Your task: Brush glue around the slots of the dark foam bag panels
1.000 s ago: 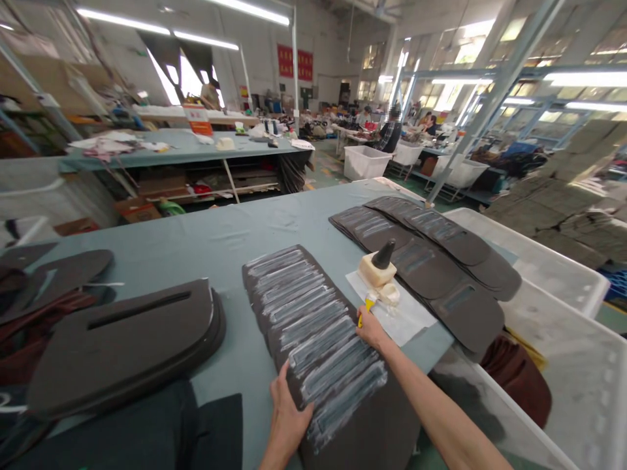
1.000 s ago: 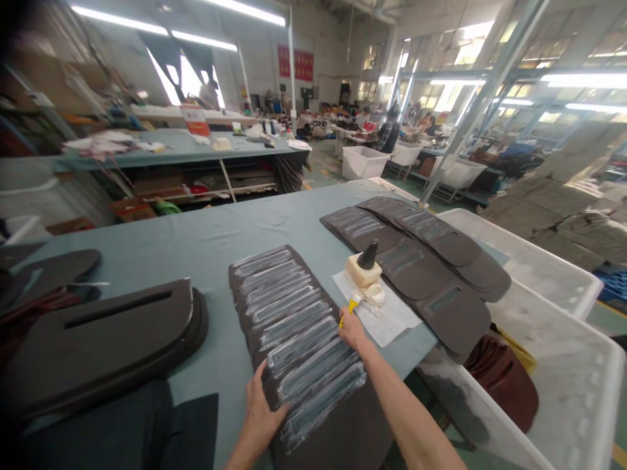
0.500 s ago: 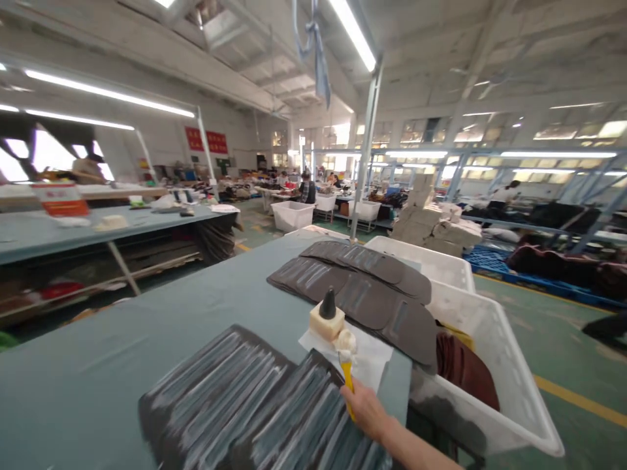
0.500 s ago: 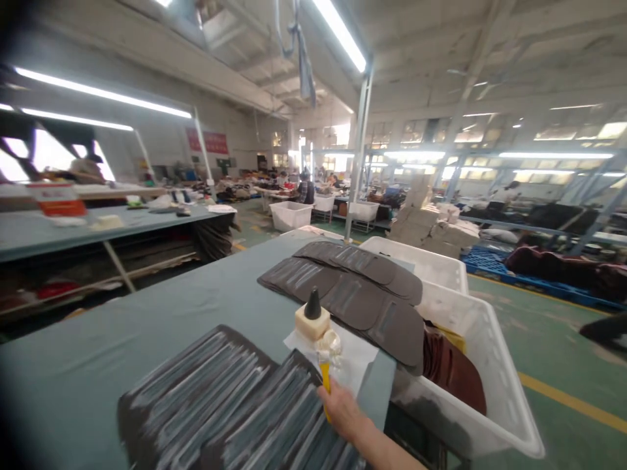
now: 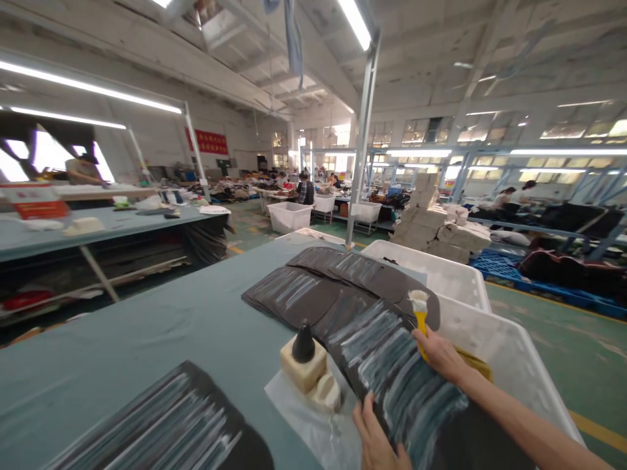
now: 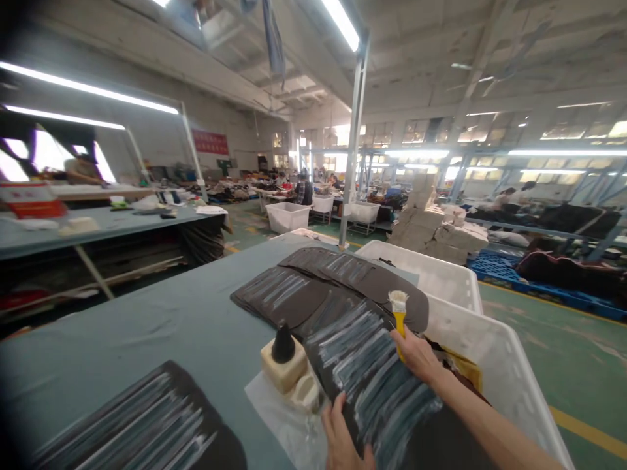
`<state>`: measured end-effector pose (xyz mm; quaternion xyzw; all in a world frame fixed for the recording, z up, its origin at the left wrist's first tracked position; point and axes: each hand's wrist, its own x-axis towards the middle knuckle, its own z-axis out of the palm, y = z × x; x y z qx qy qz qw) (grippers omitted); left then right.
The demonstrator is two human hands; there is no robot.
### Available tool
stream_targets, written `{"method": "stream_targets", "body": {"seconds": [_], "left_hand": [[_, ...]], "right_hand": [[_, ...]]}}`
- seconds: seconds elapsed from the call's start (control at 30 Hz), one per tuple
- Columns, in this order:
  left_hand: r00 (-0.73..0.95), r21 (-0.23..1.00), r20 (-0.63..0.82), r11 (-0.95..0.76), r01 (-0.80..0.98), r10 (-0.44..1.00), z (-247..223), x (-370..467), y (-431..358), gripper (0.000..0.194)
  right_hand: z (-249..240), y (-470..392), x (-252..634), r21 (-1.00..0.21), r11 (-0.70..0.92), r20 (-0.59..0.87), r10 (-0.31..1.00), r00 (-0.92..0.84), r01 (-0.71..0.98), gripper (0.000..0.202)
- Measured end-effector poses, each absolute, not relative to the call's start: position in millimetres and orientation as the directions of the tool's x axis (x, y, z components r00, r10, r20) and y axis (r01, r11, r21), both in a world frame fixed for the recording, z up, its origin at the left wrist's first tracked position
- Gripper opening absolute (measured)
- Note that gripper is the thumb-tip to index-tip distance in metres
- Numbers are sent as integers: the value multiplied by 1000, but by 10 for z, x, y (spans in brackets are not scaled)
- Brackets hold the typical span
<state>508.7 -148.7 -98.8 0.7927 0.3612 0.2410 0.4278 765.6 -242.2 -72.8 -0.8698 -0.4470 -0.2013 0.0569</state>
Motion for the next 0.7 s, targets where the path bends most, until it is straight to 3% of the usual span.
{"method": "stream_targets", "body": {"seconds": [0.27,0.47,0.7], "left_hand": [[418,828,180,-366,424,890,-844,6659,-378,63],[283,806,198,-320,497,938,-939,7064,262,57],[225,740,101,-224,634,969,-1277,7213,559,56]], "right_hand": [[-576,-713,9416,16,-393,318,874,368,919,22],[-662,273,9811,-78,-276,211,935,287,958,29],[-1037,709,10038,-149,-188,205,955,216,971,32]]}}
